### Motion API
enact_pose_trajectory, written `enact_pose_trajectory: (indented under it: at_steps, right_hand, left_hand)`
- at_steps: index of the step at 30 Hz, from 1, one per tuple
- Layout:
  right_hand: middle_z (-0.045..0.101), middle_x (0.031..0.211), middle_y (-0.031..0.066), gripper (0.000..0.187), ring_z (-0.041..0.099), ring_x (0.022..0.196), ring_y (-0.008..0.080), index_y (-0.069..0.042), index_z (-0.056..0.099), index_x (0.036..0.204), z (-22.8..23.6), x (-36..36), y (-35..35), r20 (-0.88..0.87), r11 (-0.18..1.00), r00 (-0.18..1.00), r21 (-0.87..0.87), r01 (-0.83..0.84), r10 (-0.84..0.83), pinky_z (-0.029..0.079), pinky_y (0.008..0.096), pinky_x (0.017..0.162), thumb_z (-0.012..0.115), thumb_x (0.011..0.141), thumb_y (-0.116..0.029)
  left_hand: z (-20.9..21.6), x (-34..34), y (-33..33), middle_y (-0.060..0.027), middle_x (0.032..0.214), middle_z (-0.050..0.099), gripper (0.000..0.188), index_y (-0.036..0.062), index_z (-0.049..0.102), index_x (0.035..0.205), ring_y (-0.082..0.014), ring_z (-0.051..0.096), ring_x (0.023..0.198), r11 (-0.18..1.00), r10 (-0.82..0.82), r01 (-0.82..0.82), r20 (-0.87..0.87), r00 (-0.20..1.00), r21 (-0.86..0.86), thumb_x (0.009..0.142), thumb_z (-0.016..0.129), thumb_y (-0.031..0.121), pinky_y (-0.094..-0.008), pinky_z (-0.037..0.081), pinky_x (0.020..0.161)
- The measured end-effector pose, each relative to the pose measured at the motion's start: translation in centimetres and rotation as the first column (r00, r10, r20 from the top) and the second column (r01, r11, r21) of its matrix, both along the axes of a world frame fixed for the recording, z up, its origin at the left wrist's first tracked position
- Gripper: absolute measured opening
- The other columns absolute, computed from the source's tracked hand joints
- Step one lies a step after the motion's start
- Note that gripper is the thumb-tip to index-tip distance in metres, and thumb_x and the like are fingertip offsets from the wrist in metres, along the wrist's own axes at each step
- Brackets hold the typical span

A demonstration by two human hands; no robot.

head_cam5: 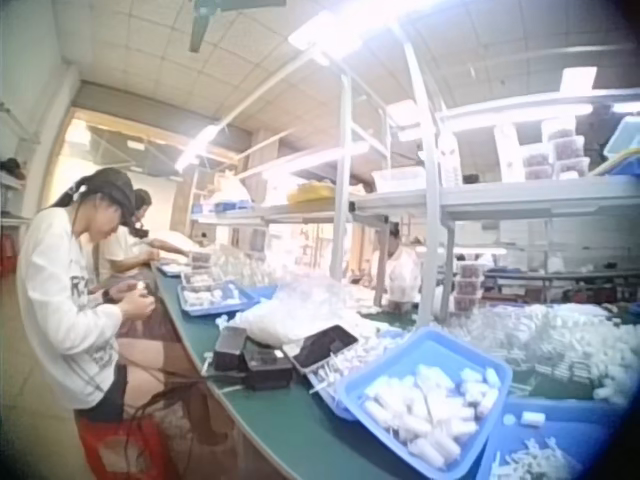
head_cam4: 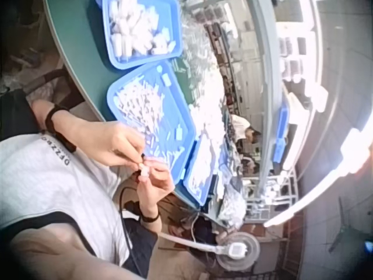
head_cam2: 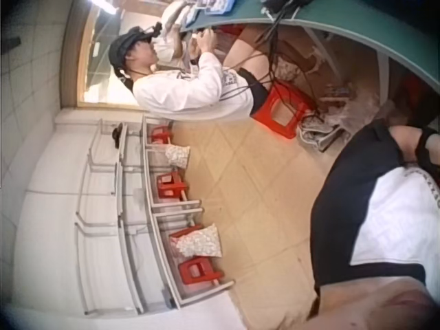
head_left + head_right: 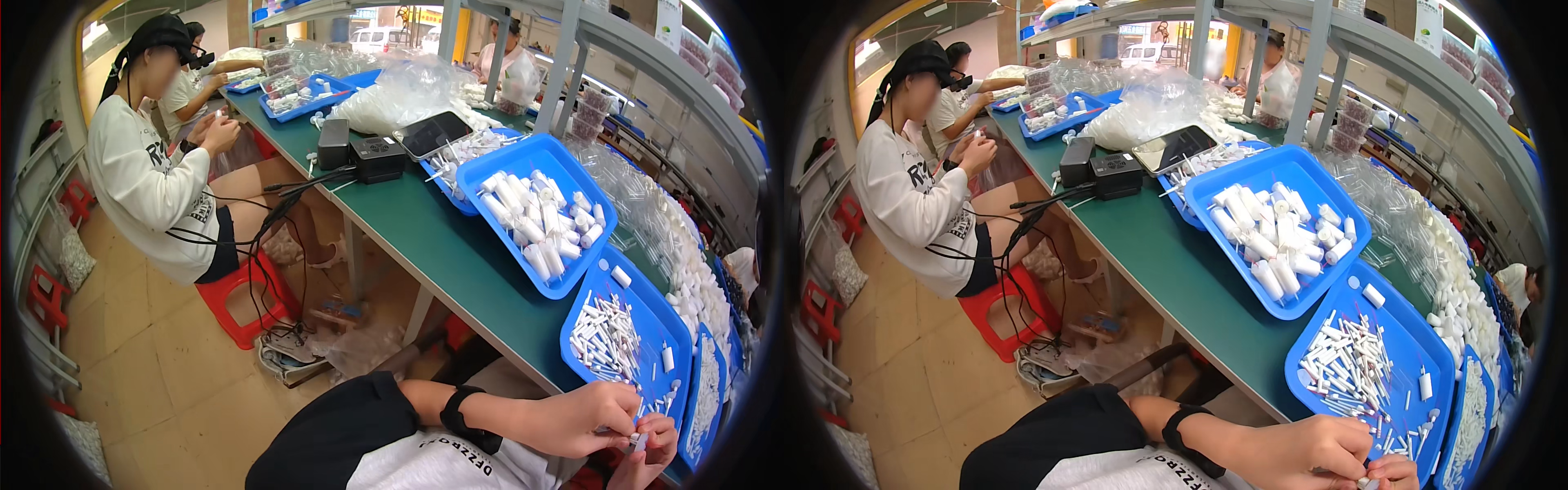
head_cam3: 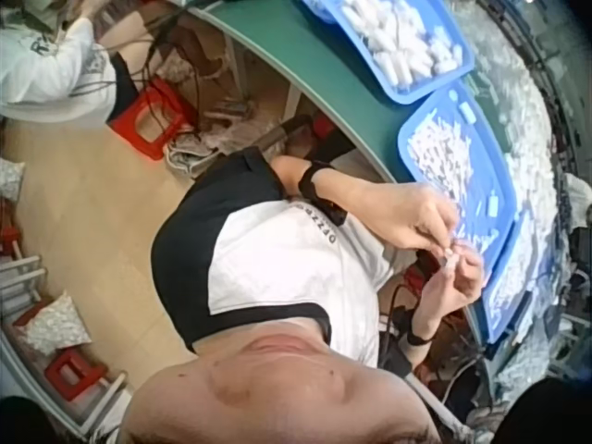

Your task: The person assembles components by hand, inserting a heating element through a white plastic disc and then sliding a white cylindrical sleeve over them. They repeat this process with another disc and element before placing the finished assemblies onto a blue tray.

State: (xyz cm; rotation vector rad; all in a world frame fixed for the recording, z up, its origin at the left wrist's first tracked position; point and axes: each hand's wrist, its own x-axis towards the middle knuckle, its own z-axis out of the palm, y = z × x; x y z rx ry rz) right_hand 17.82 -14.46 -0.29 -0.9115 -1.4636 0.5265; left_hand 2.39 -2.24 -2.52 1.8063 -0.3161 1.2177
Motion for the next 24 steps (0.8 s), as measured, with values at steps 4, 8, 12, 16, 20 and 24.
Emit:
enact_pose_trajectory:
  at_steps: [4, 8, 12, 16, 20, 24]
  right_hand:
    - [0.058, 0.096, 0.0126, 0.013, 0.057, 0.095, 0.0278, -0.003, 0.059, 0.093, -0.2, -0.2, 0.4, 0.016, 0.996, 1.000, 0.091, 0.013, -0.014, 0.048, 0.0371, 0.084, 0.065, 0.082, 0.001]
    - [0.045, 0.091, 0.0060, 0.040, 0.046, 0.089, 0.0177, -0.006, 0.045, 0.087, -2.5, 1.6, 1.4, -0.015, 0.976, 0.977, 0.048, 0.214, -0.214, 0.038, 0.0292, 0.079, 0.074, 0.079, -0.033]
    - [0.045, 0.087, 0.0047, 0.046, 0.045, 0.086, 0.0166, -0.010, 0.040, 0.080, -1.4, 0.0, 1.1, -0.073, 0.981, 0.978, 0.009, 0.194, -0.193, 0.037, 0.0290, 0.076, 0.075, 0.077, -0.040]
    - [0.052, 0.080, 0.0063, 0.045, 0.051, 0.080, 0.0185, -0.010, 0.043, 0.076, -1.0, -0.4, 1.0, -0.064, 0.978, 0.977, 0.039, 0.204, -0.201, 0.041, 0.0291, 0.071, 0.077, 0.076, -0.039]
    - [0.058, 0.083, 0.0097, 0.035, 0.057, 0.081, 0.0223, -0.007, 0.048, 0.076, 0.7, -1.5, 0.6, -0.020, 0.987, 0.987, 0.032, 0.160, -0.159, 0.047, 0.0326, 0.073, 0.076, 0.077, -0.027]
    - [0.060, 0.088, 0.0130, 0.025, 0.059, 0.086, 0.0247, -0.005, 0.051, 0.081, 0.1, -1.3, 1.6, -0.041, 0.986, 0.991, 0.098, 0.132, -0.128, 0.047, 0.0369, 0.078, 0.074, 0.077, -0.012]
  left_hand:
    - [0.4, 0.1, -0.1, -0.0114, 0.069, 0.051, 0.015, -0.0041, 0.058, 0.067, -0.0262, 0.051, 0.068, 0.985, -0.112, 0.107, -0.026, 0.993, -0.135, 0.075, 0.068, 0.005, -0.0349, 0.038, 0.059]
    - [1.1, -0.2, 0.8, -0.0096, 0.075, 0.055, 0.012, -0.0017, 0.064, 0.075, -0.0226, 0.053, 0.071, 0.950, -0.250, 0.211, -0.159, 0.955, -0.231, 0.081, 0.066, 0.009, -0.0324, 0.040, 0.063]
    - [1.5, 0.2, 0.7, -0.0091, 0.075, 0.055, 0.010, -0.0010, 0.065, 0.079, -0.0214, 0.053, 0.071, 0.949, -0.276, 0.243, -0.157, 0.948, -0.202, 0.080, 0.067, 0.009, -0.0319, 0.039, 0.062]
    - [1.9, 0.1, 0.6, -0.0100, 0.077, 0.056, 0.009, -0.0036, 0.063, 0.079, -0.0227, 0.053, 0.069, 0.979, -0.187, 0.167, -0.183, 0.965, -0.118, 0.079, 0.069, 0.004, -0.0319, 0.042, 0.061]
    - [1.9, -0.5, -0.4, -0.0115, 0.080, 0.058, 0.012, -0.0051, 0.064, 0.083, -0.0248, 0.057, 0.072, 1.000, 0.024, -0.023, -0.122, 0.992, 0.012, 0.073, 0.071, -0.005, -0.0324, 0.045, 0.061]
    - [2.3, -0.7, -0.9, -0.0122, 0.077, 0.060, 0.016, -0.0053, 0.066, 0.085, -0.0253, 0.059, 0.069, 0.968, 0.250, -0.242, -0.131, 0.960, 0.070, 0.070, 0.072, -0.007, -0.0322, 0.048, 0.062]
